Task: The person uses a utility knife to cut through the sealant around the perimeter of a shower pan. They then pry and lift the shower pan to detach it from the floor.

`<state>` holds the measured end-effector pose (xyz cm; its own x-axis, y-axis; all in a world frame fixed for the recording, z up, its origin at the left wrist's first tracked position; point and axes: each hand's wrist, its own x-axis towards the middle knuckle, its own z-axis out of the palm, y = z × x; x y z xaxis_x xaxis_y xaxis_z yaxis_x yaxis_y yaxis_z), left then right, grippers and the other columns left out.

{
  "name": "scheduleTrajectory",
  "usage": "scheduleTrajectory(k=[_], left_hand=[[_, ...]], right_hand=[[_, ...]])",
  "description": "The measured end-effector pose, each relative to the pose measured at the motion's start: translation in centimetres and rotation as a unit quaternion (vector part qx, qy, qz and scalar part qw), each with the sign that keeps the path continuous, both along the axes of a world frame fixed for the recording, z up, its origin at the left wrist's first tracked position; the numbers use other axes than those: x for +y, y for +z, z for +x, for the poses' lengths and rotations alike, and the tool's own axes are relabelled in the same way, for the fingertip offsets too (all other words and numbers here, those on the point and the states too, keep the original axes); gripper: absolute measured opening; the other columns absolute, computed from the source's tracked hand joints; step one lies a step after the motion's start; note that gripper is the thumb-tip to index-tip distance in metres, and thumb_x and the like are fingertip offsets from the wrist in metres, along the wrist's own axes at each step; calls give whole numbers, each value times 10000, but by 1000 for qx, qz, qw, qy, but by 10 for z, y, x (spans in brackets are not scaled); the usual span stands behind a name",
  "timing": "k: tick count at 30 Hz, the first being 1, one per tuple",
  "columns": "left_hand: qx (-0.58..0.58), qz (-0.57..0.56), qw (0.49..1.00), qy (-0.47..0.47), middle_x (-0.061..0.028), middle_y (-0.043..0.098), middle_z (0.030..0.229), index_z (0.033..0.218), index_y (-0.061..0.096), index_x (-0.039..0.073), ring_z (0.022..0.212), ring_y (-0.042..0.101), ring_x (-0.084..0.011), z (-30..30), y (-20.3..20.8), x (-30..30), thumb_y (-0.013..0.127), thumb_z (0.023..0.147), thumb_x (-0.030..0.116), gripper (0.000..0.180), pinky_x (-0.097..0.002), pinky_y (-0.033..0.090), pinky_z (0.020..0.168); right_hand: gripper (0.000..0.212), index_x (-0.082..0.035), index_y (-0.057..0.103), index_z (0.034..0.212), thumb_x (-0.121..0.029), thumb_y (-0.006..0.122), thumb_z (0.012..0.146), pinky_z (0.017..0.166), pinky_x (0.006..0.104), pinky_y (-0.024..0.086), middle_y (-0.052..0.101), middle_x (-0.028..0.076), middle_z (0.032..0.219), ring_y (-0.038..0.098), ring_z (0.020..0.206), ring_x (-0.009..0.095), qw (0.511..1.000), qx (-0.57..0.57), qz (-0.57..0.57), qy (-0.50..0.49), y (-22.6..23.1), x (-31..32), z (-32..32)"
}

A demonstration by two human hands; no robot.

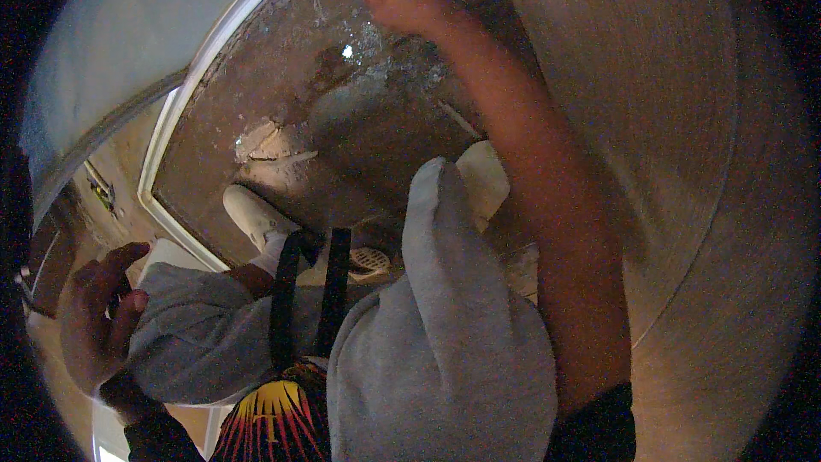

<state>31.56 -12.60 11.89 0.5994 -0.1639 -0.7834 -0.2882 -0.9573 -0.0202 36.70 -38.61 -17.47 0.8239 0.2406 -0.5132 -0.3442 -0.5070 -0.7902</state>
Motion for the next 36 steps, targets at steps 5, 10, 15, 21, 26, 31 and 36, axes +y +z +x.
scheduleTrajectory(k=[5,10,15,21,26,31,36], left_hand=[[34,-6,999,-5,-117,541,691,1139,588,57,645,478,-263,8,-10,-5,574,839,399,455,-377,359,642],[21,17,1000,11,-111,517,703,1148,587,62,642,470,-258,5,-10,-5,574,836,382,448,-370,357,643],[26,4,1000,12,-106,500,680,1153,584,61,649,467,-252,10,-10,-5,565,848,398,455,-369,355,649],[40,-6,999,21,-113,502,669,1150,578,49,658,468,-257,8,-13,5,550,860,412,466,-375,358,673],[33,6,999,24,-108,505,672,1142,579,36,650,459,-251,13,-11,5,550,860,410,469,-367,352,656],[45,-19,999,12,-92,486,641,1131,583,20,616,444,-243,19,-5,7,559,855,398,469,-363,342,632],[21,-19,999,23,-94,512,643,1139,582,23,614,459,-243,10,2,13,561,853,411,483,-368,352,646]], right_hand=[[498,-152,392,1389,-82,476,903,1055,390,328,483,128,1353,472,1221,290,992,-101,38,59,-45,-33,4],[500,-151,412,1378,-52,468,891,1048,368,325,483,107,1360,466,1222,261,985,-132,58,96,-67,-46,22],[536,-188,448,1357,-53,510,842,1034,373,342,504,121,1338,480,1205,272,984,-94,-22,150,-34,-45,39],[526,-222,521,1303,-101,577,793,971,384,397,573,123,1258,553,1091,262,974,-149,1,173,-73,-58,57],[491,-200,530,1296,-127,606,817,952,378,410,592,110,1233,568,1054,249,979,-122,-14,162,-54,-61,55],[457,-189,523,1300,-188,623,854,967,387,413,584,99,1244,562,1081,270,973,-208,-53,85,-67,-64,31],[495,-234,460,1339,-220,592,862,938,441,428,590,193,1118,549,1061,376,995,84,39,-40,-31,-6,9]])
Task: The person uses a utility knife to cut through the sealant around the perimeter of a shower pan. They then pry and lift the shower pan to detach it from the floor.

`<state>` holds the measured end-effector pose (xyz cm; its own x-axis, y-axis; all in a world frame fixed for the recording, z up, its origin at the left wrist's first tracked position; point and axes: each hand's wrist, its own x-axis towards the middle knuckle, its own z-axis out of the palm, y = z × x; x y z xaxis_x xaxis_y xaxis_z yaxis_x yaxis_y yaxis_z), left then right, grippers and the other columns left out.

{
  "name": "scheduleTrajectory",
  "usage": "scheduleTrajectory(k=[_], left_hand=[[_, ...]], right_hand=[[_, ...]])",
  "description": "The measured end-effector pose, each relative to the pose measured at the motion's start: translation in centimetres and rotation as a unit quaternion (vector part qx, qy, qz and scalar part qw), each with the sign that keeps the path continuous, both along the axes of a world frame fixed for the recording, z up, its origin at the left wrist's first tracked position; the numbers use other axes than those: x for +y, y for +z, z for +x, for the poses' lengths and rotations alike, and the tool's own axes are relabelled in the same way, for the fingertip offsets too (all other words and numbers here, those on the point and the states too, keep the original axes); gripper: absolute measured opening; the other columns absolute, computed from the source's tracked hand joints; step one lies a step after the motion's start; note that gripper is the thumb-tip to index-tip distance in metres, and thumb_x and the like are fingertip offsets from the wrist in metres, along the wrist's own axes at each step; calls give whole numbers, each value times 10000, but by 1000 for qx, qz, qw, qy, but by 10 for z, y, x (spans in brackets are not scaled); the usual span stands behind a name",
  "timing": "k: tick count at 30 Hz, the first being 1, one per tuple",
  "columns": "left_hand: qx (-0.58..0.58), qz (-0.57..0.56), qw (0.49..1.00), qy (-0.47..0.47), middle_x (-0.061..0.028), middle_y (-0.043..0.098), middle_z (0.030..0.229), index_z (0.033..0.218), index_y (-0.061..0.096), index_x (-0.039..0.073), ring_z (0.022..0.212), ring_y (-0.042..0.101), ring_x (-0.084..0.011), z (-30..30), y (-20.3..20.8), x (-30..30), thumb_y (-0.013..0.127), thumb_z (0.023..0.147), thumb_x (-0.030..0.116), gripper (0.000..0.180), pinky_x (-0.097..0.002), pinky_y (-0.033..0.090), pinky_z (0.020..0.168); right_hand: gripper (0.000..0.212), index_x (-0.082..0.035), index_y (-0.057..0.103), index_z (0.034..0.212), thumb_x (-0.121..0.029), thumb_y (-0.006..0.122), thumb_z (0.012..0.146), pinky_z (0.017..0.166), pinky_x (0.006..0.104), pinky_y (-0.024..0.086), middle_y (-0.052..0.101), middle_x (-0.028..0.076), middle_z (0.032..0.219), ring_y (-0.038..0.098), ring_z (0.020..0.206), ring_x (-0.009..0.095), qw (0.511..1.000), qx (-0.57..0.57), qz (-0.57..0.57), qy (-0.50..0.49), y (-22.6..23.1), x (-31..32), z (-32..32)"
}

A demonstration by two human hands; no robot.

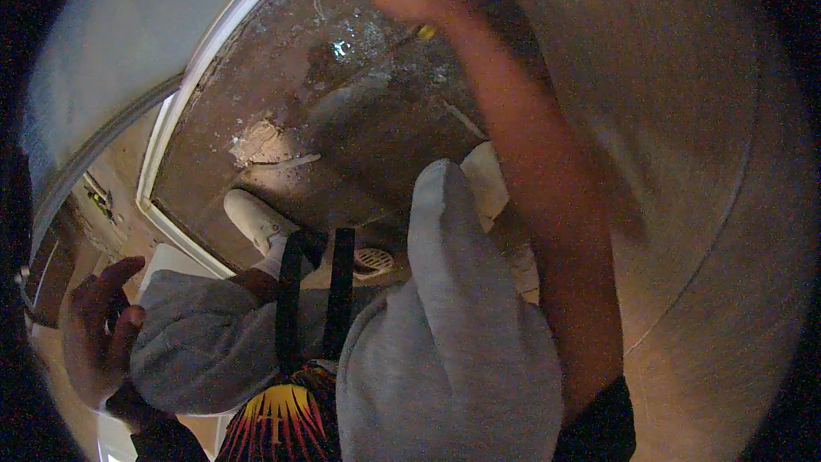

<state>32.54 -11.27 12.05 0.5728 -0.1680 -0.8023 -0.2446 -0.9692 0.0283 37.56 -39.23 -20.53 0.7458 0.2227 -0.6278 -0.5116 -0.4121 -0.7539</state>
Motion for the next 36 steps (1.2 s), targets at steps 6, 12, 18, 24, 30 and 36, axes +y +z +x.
scheduleTrajectory(k=[6,12,18,24,30,36], left_hand=[[46,22,999,9,-97,536,682,1161,572,23,641,476,-250,3,-6,10,545,866,396,476,-372,364,672],[37,17,996,77,-82,494,701,1141,599,25,686,462,-222,-8,-2,36,508,847,547,606,-337,354,669],[46,39,997,52,-93,516,717,1155,597,43,696,489,-245,-13,4,51,510,853,534,583,-355,371,685],[1,-22,1000,-9,-95,572,800,1180,585,69,748,535,-270,-17,-5,47,622,814,363,470,-389,423,755],[248,-167,935,192,-160,609,950,1186,575,38,872,579,-278,-28,-18,38,616,838,245,407,-364,449,761],[324,-113,886,311,-248,566,1150,1176,575,23,1102,529,-371,-39,-21,58,634,829,212,399,-426,394,943]], right_hand=[[556,-238,367,1394,-218,571,877,776,418,500,634,227,987,629,852,364,965,-143,-145,-167,-29,87,-57],[559,-230,354,1400,-169,557,883,527,369,504,631,139,843,572,493,205,955,-167,-62,-237,-55,97,-67],[548,-237,364,1398,-189,561,889,559,361,513,634,130,854,588,540,199,952,-210,-94,-201,-55,91,-64],[519,-276,398,1381,-178,550,894,689,410,531,632,177,1024,631,732,299,983,-148,-106,-2,-9,4,-19],[567,-331,342,1408,-153,546,910,437,308,500,614,92,871,518,477,134,997,17,-32,-75,7,0,-13],[636,-364,300,1425,-85,539,906,470,279,473,594,58,822,478,527,104,967,7,59,-249,-16,67,-60]])
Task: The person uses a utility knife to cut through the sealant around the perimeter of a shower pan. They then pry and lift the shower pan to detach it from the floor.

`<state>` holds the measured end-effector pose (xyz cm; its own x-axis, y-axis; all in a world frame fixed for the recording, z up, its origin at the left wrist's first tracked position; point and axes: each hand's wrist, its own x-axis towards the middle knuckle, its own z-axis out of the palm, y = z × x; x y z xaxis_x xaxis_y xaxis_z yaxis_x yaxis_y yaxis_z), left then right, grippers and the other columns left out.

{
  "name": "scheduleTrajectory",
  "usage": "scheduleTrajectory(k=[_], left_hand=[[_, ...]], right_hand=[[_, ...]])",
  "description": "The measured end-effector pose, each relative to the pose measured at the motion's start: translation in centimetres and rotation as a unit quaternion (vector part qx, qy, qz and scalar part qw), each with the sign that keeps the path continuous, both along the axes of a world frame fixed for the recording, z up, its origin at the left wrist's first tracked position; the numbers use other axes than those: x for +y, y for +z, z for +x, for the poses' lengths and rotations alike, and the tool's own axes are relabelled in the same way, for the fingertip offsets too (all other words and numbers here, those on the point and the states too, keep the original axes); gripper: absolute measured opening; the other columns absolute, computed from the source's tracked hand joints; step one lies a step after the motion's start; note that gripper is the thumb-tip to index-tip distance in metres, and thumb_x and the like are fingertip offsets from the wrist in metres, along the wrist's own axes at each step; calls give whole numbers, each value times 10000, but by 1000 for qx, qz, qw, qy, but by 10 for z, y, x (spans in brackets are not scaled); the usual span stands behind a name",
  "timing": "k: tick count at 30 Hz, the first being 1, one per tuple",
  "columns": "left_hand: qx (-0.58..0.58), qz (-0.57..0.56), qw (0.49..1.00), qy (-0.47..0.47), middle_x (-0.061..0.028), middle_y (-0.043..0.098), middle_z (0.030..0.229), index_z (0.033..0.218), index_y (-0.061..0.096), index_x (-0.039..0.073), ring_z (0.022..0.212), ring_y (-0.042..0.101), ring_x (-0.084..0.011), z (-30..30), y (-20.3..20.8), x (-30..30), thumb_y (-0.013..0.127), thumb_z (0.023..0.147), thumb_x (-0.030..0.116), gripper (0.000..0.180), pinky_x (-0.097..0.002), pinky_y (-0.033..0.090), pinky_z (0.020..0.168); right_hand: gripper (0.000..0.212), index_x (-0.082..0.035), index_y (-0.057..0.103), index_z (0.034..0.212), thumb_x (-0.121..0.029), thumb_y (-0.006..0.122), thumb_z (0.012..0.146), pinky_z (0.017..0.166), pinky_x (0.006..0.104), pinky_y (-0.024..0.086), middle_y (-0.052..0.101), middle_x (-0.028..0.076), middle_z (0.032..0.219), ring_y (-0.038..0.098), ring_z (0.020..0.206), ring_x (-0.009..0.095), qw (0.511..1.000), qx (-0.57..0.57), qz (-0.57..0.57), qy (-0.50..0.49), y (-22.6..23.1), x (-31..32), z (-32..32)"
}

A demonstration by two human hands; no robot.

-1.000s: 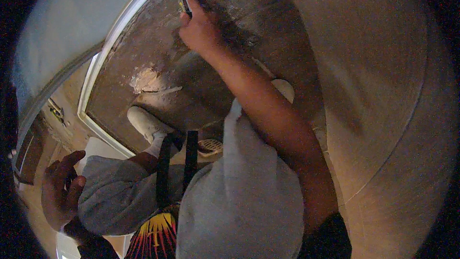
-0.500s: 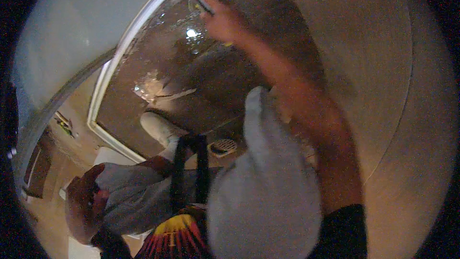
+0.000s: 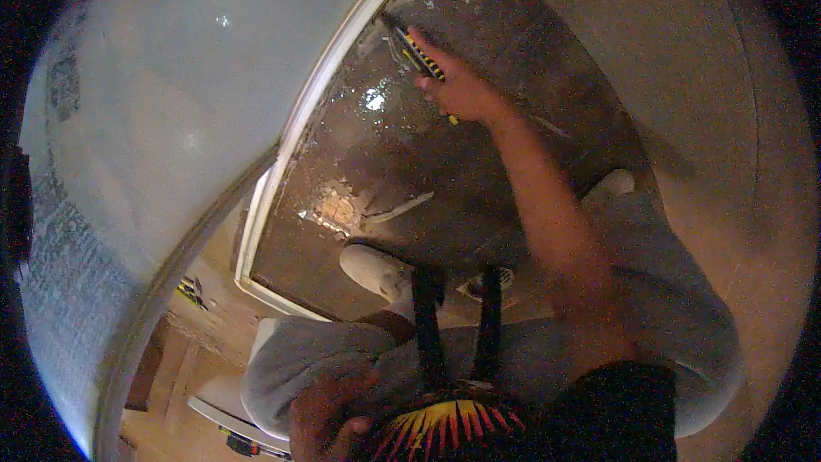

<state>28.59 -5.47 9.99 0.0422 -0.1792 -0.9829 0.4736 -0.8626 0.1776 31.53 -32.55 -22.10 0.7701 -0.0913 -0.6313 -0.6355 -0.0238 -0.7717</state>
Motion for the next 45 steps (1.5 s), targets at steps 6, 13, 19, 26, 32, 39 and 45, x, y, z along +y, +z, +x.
scheduleTrajectory(k=[6,13,19,26,32,39,45], left_hand=[[-206,-192,949,-142,-214,617,1077,1150,603,22,1021,580,-380,-33,-3,-9,657,823,211,382,-443,434,883],[-125,-233,964,-40,-199,651,980,1169,576,-9,846,646,-349,-32,12,-23,643,829,167,388,-396,500,733],[-166,-287,943,-34,-201,652,952,1162,572,-22,781,651,-331,-44,7,-27,622,839,151,369,-386,500,678],[-146,-257,955,-36,-186,653,1004,1141,574,-23,806,650,-336,-47,14,-32,620,840,174,362,-385,499,702],[-192,-274,941,-46,-183,655,999,1150,576,-15,804,652,-318,-43,13,-35,620,844,183,367,-385,494,698],[-165,-264,948,-71,-162,653,1005,1195,569,18,747,639,-284,-47,9,-22,641,838,248,430,-380,481,712],[-202,-244,945,-77,-130,664,881,1175,597,56,612,583,-290,-43,8,-35,683,792,218,424,-377,444,590]], right_hand=[[652,-337,268,1440,-114,550,895,724,346,502,619,146,1041,595,811,226,997,11,18,-73,-12,33,-7],[609,-340,278,1428,-152,523,903,689,395,522,626,171,1025,650,820,284,955,-85,-257,-121,-12,93,4],[617,-322,279,1427,-145,536,895,614,389,522,632,166,985,633,623,263,951,-129,-243,-144,-34,105,-12],[600,-284,319,1419,-116,545,889,806,398,497,586,183,1168,633,897,317,937,-174,-275,-128,-27,126,-27],[576,-299,318,1416,-145,527,901,857,421,470,570,194,1198,600,979,365,972,-76,-147,-166,-10,79,-8],[657,-309,231,1438,-175,532,870,909,494,433,533,218,1238,547,1037,450,967,-35,-213,-134,-13,104,4],[699,-291,219,1441,-136,547,843,887,503,445,538,237,1218,552,1011,458,959,-98,-246,-96,-8,118,-10]])
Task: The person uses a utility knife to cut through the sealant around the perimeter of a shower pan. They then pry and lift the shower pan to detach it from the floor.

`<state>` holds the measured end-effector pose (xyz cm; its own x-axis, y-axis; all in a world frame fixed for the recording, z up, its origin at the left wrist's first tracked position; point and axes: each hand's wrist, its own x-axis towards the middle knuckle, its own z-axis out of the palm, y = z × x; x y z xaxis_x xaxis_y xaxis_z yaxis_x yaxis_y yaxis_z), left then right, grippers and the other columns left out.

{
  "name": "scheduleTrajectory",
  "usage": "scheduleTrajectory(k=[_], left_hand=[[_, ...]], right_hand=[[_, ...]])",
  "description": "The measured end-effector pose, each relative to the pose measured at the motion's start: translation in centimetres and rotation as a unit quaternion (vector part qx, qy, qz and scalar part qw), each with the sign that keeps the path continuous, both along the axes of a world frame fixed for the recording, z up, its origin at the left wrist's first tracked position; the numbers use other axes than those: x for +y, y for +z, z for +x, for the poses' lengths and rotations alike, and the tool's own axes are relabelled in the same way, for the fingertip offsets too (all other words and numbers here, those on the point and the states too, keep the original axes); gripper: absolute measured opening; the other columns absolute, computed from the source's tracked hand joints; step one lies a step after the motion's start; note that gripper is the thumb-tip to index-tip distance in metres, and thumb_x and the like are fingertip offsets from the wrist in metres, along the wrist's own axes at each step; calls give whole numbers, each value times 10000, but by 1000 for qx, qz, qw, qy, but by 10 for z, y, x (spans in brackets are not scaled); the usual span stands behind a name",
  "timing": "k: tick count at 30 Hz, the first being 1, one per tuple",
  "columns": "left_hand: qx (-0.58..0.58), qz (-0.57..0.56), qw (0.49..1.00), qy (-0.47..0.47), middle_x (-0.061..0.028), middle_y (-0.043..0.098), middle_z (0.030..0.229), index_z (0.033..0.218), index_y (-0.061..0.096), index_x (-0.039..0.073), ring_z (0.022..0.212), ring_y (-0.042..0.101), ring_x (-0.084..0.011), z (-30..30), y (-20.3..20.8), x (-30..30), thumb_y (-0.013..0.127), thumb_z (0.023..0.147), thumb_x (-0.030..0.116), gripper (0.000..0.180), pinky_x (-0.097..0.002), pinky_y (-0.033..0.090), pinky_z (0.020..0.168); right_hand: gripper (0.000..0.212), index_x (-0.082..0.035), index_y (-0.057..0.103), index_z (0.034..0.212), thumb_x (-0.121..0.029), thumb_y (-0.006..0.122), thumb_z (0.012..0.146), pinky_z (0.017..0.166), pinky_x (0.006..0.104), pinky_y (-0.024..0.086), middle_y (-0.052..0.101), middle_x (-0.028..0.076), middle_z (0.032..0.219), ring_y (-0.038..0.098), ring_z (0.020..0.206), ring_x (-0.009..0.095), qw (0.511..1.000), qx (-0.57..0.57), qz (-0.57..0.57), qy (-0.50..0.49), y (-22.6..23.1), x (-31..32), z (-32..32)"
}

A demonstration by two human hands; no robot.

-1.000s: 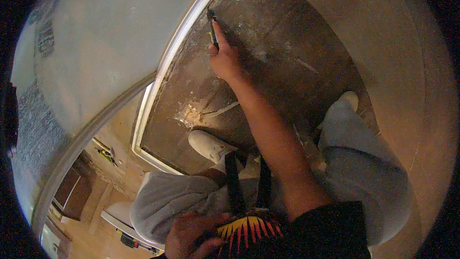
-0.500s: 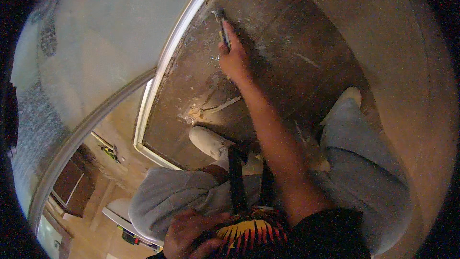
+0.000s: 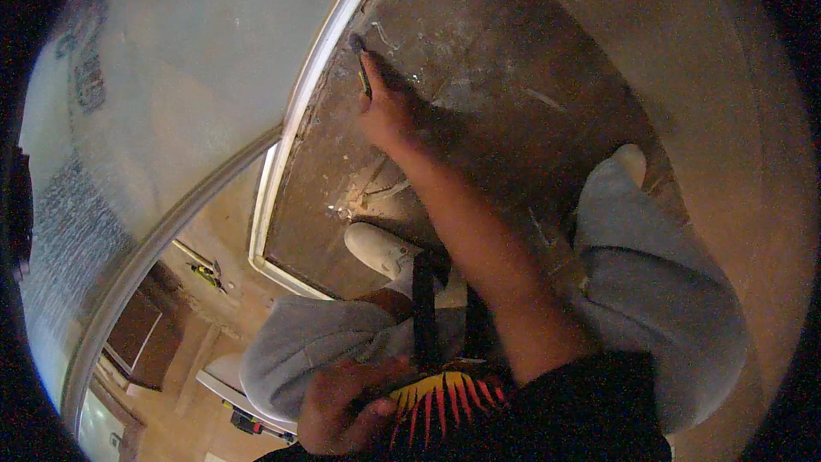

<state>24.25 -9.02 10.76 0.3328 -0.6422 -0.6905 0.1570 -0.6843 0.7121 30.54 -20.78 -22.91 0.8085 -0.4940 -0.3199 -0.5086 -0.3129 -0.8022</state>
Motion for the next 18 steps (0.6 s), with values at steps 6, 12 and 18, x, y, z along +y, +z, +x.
scheduleTrajectory(k=[6,12,18], left_hand=[[-51,107,990,81,-155,662,886,1147,609,48,676,618,-297,-8,6,-5,658,813,195,368,-368,475,627],[-35,192,974,117,-181,659,889,1120,619,42,710,636,-290,-5,2,-11,619,852,258,344,-337,489,670],[-31,250,956,147,-188,664,948,1122,614,32,809,660,-298,-9,6,3,611,860,274,357,-341,490,730]], right_hand=[[693,-278,244,1440,-111,547,840,701,459,518,602,231,1094,638,790,385,995,26,96,11,-7,-6,0],[626,-291,328,1411,-133,569,856,579,362,519,641,176,996,649,727,293,982,11,189,21,-9,-36,1],[642,-289,299,1421,-165,579,857,768,440,498,606,217,1105,620,881,411,998,-13,65,25,-13,-30,-2]])
